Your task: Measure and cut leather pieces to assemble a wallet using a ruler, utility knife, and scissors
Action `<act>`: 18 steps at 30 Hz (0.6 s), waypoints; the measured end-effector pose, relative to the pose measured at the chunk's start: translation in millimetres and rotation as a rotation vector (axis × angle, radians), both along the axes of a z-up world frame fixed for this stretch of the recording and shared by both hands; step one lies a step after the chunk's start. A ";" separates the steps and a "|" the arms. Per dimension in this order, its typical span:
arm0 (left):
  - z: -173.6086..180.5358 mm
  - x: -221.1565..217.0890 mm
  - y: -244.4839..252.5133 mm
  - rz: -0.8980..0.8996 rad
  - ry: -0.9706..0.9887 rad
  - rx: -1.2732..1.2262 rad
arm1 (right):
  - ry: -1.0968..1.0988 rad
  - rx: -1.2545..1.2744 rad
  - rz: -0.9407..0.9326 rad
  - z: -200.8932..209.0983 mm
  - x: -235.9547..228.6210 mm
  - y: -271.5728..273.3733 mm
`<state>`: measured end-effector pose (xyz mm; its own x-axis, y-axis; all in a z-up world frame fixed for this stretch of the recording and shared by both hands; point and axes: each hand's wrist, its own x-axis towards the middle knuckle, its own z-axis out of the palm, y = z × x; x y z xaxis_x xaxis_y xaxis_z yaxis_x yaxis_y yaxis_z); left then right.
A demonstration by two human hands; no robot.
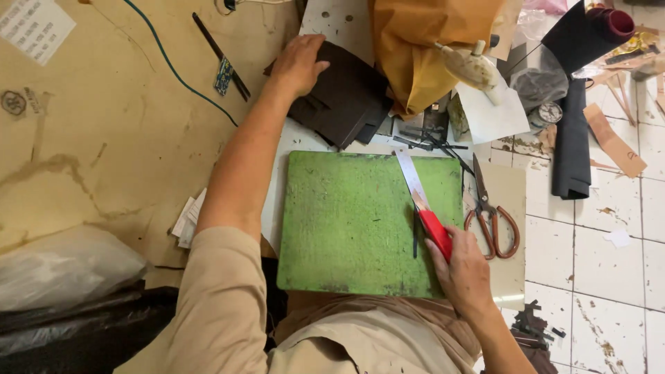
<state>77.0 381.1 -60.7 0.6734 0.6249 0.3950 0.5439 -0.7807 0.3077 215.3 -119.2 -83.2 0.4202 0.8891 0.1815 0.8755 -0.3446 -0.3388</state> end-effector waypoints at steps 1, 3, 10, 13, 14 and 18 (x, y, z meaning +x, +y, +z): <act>-7.9 8.6 17.4 -0.019 0.094 -0.002 | 0.034 -0.034 -0.062 -3.7 2.8 -10.4; -0.7 21.3 31.2 -0.024 0.231 -0.088 | 0.059 -0.122 -0.140 -0.9 1.2 -38.4; 15.8 47.0 42.6 0.009 0.654 -0.190 | 0.187 -0.287 -0.358 -9.9 -19.8 -88.5; 21.4 45.1 38.4 0.037 0.584 -0.292 | 0.437 -0.305 -0.425 7.1 -18.8 -76.9; 15.2 41.9 40.8 0.034 0.594 -0.298 | 0.445 -0.313 -0.428 4.1 -15.2 -82.4; 9.2 16.7 35.9 0.075 0.434 -0.157 | 0.378 -0.076 -0.066 -11.5 -5.2 -106.8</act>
<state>93.6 417.0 -51.6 0.7059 0.7082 -0.0166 0.7020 -0.6962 0.1504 210.1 -226.0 -94.7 0.5016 0.8629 -0.0622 0.6691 -0.4325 -0.6044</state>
